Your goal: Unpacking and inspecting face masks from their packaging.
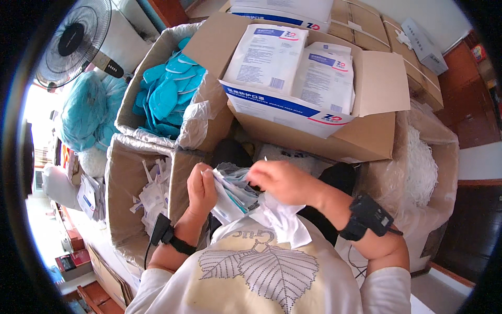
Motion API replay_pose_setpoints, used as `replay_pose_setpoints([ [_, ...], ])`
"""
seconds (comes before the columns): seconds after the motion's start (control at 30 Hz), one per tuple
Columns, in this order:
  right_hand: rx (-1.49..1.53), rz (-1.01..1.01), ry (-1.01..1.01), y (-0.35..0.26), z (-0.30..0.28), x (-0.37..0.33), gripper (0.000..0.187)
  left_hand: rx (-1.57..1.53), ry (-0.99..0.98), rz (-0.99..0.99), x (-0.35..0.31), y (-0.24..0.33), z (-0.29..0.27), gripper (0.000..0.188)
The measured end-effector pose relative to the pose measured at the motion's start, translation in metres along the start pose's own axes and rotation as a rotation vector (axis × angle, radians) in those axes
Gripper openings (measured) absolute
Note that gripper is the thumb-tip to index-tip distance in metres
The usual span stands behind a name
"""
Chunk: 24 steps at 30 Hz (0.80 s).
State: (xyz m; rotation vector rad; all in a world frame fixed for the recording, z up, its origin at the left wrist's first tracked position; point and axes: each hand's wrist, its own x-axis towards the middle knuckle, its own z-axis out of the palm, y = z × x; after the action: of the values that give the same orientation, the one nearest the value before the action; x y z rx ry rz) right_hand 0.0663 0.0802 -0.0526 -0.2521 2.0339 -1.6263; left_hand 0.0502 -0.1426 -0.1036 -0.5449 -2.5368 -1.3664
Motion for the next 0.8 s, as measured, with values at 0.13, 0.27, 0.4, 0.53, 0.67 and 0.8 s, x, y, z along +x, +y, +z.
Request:
replay_pose_setpoints([
  [0.13, -0.487, -0.243, 0.088, -0.007, 0.02, 0.02, 0.017, -0.043, -0.002, 0.094, -0.011, 0.003, -0.001, 0.003],
  [0.27, -0.809, -0.24, -0.147, -0.016, 0.024, 0.027, 0.015, -0.041, -0.031, 0.103, -0.022, -0.003, -0.003, 0.002],
  [0.4, -0.72, -0.467, -0.12, 0.003, 0.023, 0.034, 0.015, -0.055, -0.029, 0.041, -0.027, -0.008, -0.004, 0.004],
  [0.53, -0.622, -0.241, -0.199, 0.003, 0.026, 0.041, 0.019, -0.06, -0.059, -0.033, -0.024, -0.009, -0.004, 0.009],
  [0.67, -0.211, -0.258, 0.244, 0.02, 0.034, 0.04, 0.019, -0.025, -0.101, -0.244, -0.016, -0.006, -0.005, 0.013],
  [0.8, 0.238, -0.1, 0.432, 0.017, 0.03, 0.038, 0.02, 0.034, -0.176, -0.313, -0.01, -0.001, -0.003, 0.014],
])
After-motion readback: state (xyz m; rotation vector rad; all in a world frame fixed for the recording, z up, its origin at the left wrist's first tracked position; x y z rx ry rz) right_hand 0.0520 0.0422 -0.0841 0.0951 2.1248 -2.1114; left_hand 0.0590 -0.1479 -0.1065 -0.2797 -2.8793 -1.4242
